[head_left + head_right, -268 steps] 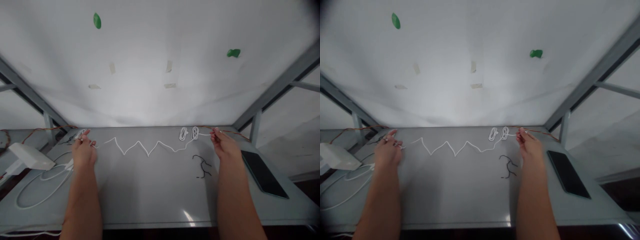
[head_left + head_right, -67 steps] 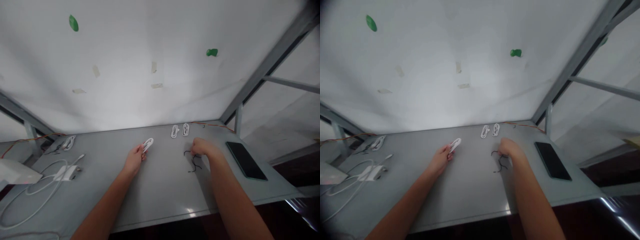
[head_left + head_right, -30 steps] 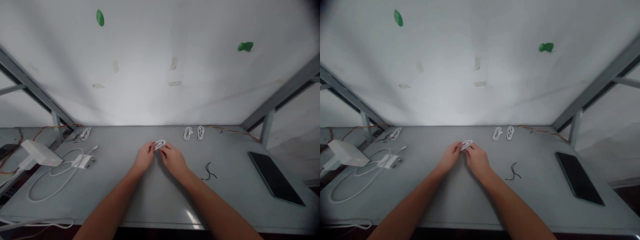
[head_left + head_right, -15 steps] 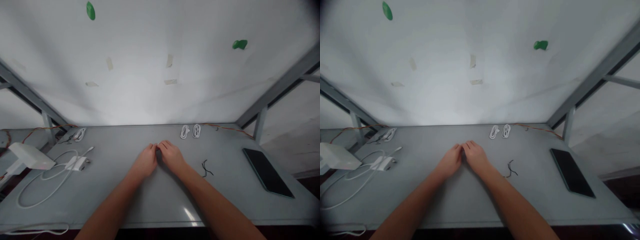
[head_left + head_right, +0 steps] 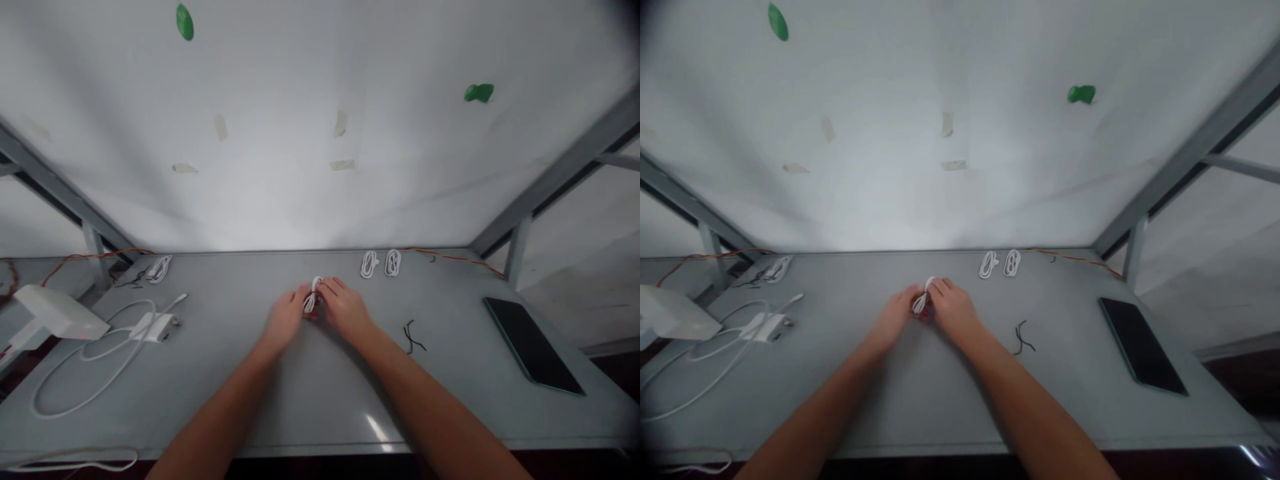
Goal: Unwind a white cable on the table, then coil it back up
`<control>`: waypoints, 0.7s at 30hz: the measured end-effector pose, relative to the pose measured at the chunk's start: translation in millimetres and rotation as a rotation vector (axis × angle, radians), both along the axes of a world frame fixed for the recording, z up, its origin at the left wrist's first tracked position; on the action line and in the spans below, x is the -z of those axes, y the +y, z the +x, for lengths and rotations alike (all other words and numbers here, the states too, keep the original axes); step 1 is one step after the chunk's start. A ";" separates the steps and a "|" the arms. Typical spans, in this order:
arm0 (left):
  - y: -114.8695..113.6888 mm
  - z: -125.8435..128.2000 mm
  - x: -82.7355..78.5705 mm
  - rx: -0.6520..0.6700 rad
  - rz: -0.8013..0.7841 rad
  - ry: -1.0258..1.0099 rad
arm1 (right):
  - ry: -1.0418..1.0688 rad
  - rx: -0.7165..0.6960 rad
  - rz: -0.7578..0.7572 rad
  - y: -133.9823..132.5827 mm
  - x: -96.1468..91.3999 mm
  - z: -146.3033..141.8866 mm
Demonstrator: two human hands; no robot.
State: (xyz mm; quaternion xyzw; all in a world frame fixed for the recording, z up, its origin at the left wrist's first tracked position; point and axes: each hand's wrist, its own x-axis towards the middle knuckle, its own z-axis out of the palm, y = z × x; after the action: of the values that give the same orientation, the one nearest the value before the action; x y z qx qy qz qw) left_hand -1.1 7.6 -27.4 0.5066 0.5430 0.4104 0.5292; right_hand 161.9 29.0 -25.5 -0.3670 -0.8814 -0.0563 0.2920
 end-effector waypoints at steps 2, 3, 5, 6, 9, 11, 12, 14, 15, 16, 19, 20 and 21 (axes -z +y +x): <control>4.4 -3.7 1.1 0.001 -0.125 -0.287 | 0.045 -0.063 0.035 0.0 -2.1 1.0; 5.9 -5.6 1.6 0.014 -0.143 -0.387 | 0.063 -0.075 0.041 -0.8 -3.1 0.5; 7.5 -8.9 2.1 0.030 -0.142 -0.479 | 0.109 -0.047 0.003 -3.6 -4.6 -2.0; 7.8 -10.1 1.9 0.016 -0.127 -0.472 | 0.151 -0.011 -0.053 -5.2 -5.0 -3.7; 7.6 -12.3 0.0 -0.004 0.025 -0.259 | 0.400 0.095 -0.414 -6.9 -6.2 -5.9; 6.3 -13.5 -2.0 0.034 0.196 -0.051 | 0.628 0.079 -0.845 -4.1 -8.2 -2.2; 5.4 -14.3 -3.1 0.060 0.278 0.044 | 0.725 0.031 -1.097 -1.7 -9.8 1.5; 3.1 -15.8 -4.4 0.106 0.406 0.182 | 0.837 -0.109 -1.569 3.6 -13.8 11.0; 2.2 -16.3 -4.3 0.134 0.447 0.221 | 0.857 -0.171 -1.745 6.0 -15.5 15.7; 1.7 -16.5 -3.6 0.159 0.473 0.238 | 0.869 -0.217 -1.862 7.9 -16.5 19.6; 5.2 -15.1 3.5 0.157 0.449 0.165 | 0.950 -0.225 -1.885 11.1 -12.8 22.5; 8.2 -14.4 7.3 0.118 0.411 0.130 | 0.987 -0.186 -1.801 11.7 -9.2 20.5; 12.0 -14.0 11.6 0.067 0.362 0.107 | 1.008 -0.128 -1.682 12.4 -4.8 17.6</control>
State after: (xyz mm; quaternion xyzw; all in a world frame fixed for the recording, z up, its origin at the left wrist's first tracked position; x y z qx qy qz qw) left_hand -15.1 19.6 -39.0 0.6322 0.4706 0.4562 0.4132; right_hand 179.5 41.4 -20.7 -0.3880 -0.4244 0.7688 0.2800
